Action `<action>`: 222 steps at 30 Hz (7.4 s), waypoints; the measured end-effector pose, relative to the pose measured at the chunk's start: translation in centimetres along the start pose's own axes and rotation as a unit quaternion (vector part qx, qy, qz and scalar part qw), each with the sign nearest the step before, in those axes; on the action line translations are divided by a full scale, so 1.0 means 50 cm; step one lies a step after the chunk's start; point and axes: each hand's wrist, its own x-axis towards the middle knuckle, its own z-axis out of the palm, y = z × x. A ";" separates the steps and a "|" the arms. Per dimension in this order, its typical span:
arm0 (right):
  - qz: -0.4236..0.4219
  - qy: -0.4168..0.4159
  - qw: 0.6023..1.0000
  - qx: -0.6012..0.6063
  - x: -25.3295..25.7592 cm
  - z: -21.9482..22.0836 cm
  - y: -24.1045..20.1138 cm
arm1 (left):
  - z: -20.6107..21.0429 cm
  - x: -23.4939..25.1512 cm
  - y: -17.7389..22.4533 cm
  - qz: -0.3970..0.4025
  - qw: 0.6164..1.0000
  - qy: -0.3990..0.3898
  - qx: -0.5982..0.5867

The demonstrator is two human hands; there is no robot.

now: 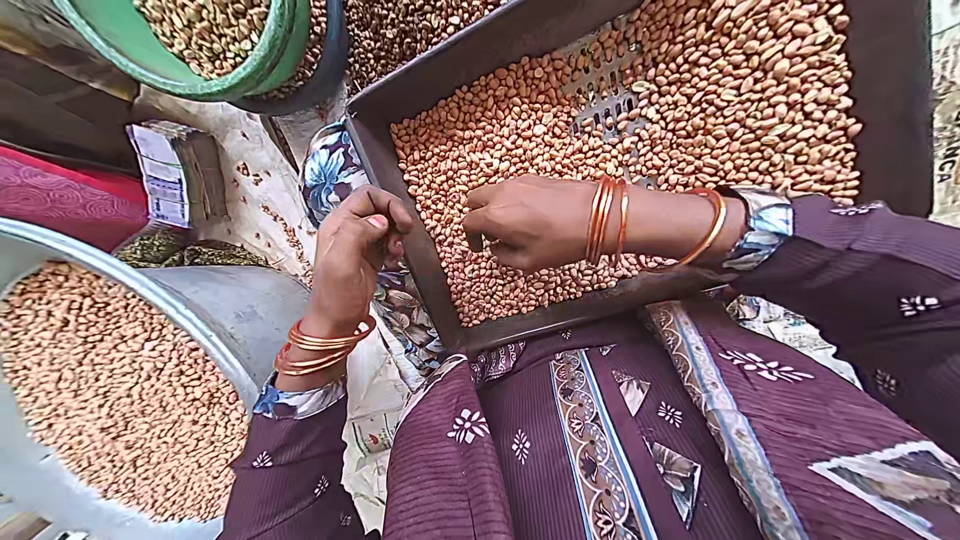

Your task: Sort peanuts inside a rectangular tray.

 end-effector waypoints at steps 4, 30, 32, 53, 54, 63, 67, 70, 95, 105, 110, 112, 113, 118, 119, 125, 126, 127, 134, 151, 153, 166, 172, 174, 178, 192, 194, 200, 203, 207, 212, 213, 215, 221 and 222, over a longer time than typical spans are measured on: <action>0.018 0.038 0.999 -0.034 0.051 0.041 0.014 | -0.022 0.023 0.016 0.018 0.945 0.049 0.324; 0.092 -0.098 0.991 -0.014 -0.010 0.011 -0.019 | 0.137 0.000 -0.006 -0.009 0.634 -0.055 0.771; 0.106 -0.108 0.988 -0.028 -0.024 0.000 -0.028 | 0.139 -0.002 -0.006 -0.014 0.634 -0.058 0.771; 0.203 0.237 0.935 -0.171 -0.057 -0.243 -0.022 | 0.058 0.282 0.201 0.072 0.785 0.025 0.615; 0.227 0.267 0.923 -0.163 -0.077 -0.256 -0.014 | 0.068 0.302 0.201 0.082 0.785 0.029 0.613; 0.312 0.225 0.913 -0.134 -0.257 -0.211 0.129 | 0.275 0.426 0.050 0.131 0.790 0.011 0.599; 0.339 0.249 0.902 -0.100 -0.314 -0.201 0.151 | 0.290 0.435 0.043 0.102 0.761 0.023 0.640; 0.366 0.250 0.891 -0.098 -0.318 -0.216 0.149 | 0.303 0.427 0.043 0.100 0.749 0.031 0.654; 0.522 0.032 0.849 -0.071 -0.292 -0.073 0.041 | 0.189 0.309 0.077 0.246 0.888 0.019 0.389; 0.167 0.236 0.950 0.119 -0.250 -0.033 0.051 | 0.185 0.242 0.035 0.248 0.893 -0.113 0.359; 0.198 0.227 0.952 -0.054 -0.281 -0.050 0.087 | 0.195 0.219 0.018 0.261 0.874 -0.162 0.377; 0.178 0.207 0.961 -0.047 -0.277 -0.032 0.092 | 0.206 0.207 0.012 0.252 0.869 -0.180 0.385; 0.165 0.199 0.965 -0.038 -0.272 -0.020 0.095 | 0.209 0.202 0.008 0.250 0.867 -0.184 0.391; 0.145 0.175 0.973 -0.042 -0.234 0.037 0.100 | 0.193 0.179 0.009 0.252 0.848 -0.212 0.416; 0.147 0.175 0.972 -0.045 -0.229 0.042 0.100 | 0.187 0.175 0.009 0.249 0.843 -0.228 0.418; 0.159 0.160 0.971 -0.080 -0.217 0.046 0.094 | 0.176 0.159 -0.017 0.242 0.825 -0.251 0.446; 0.158 0.164 0.969 -0.091 -0.216 0.047 0.091 | 0.178 0.158 -0.018 0.247 0.823 -0.246 0.448; 0.158 0.169 0.968 -0.098 -0.216 0.049 0.089 | 0.180 0.156 -0.020 0.251 0.823 -0.242 0.449; 0.181 0.151 0.968 -0.083 -0.218 0.049 0.093 | 0.164 0.142 -0.021 0.257 0.805 -0.232 0.482; 0.193 0.164 0.966 -0.044 -0.234 0.036 0.100 | 0.138 0.111 -0.020 0.093 0.979 -0.177 -0.038; 0.198 0.184 0.962 -0.026 -0.245 0.019 0.101 | 0.141 0.102 -0.019 0.144 0.962 -0.179 0.146; 0.247 0.196 0.948 -0.049 -0.334 -0.030 0.114 | 0.166 0.090 -0.045 0.181 0.935 -0.165 0.258; 0.261 0.180 0.942 -0.107 -0.325 -0.004 0.110 | 0.234 0.163 0.003 0.145 0.948 -0.143 0.246; 0.266 0.145 0.947 -0.106 -0.312 0.010 0.110 | 0.276 0.190 0.005 0.188 0.892 -0.150 0.383; 0.266 0.144 0.943 -0.137 -0.298 0.030 0.108 | 0.334 0.214 -0.017 0.197 0.822 -0.215 0.490; 0.152 0.142 0.972 -0.109 -0.321 0.048 0.117 | 0.275 0.224 -0.002 0.070 0.982 -0.163 0.068; 0.161 0.145 0.966 -0.141 -0.317 0.054 0.117 | 0.266 0.222 -0.004 0.079 0.979 -0.173 0.077; 0.184 0.121 0.971 -0.096 -0.321 0.029 0.117 | 0.281 0.189 -0.018 0.212 0.872 -0.230 0.376; 0.166 0.131 0.975 -0.070 -0.339 0.013 0.119 | 0.296 0.177 -0.032 0.229 0.841 -0.249 0.423; 0.150 0.093 0.981 -0.079 -0.348 0.025 0.110 | 0.307 0.172 -0.045 0.260 0.815 -0.236 0.461; 0.176 0.136 0.964 -0.147 -0.349 0.053 0.103 | 0.297 0.178 -0.034 0.233 0.853 -0.222 0.410; 0.181 0.138 0.962 -0.154 -0.348 0.054 0.101 | 0.287 0.179 -0.025 0.218 0.881 -0.203 0.368; 0.182 0.136 0.960 -0.163 -0.347 0.055 0.096 | 0.257 0.179 -0.008 0.174 0.945 -0.159 0.227; 0.154 0.106 0.973 -0.139 -0.342 0.040 0.100 | 0.134 0.127 -0.011 0.143 0.967 -0.085 0.195; 0.147 0.100 0.976 -0.126 -0.342 0.037 0.103 | 0.121 0.111 -0.015 0.156 0.948 -0.090 0.261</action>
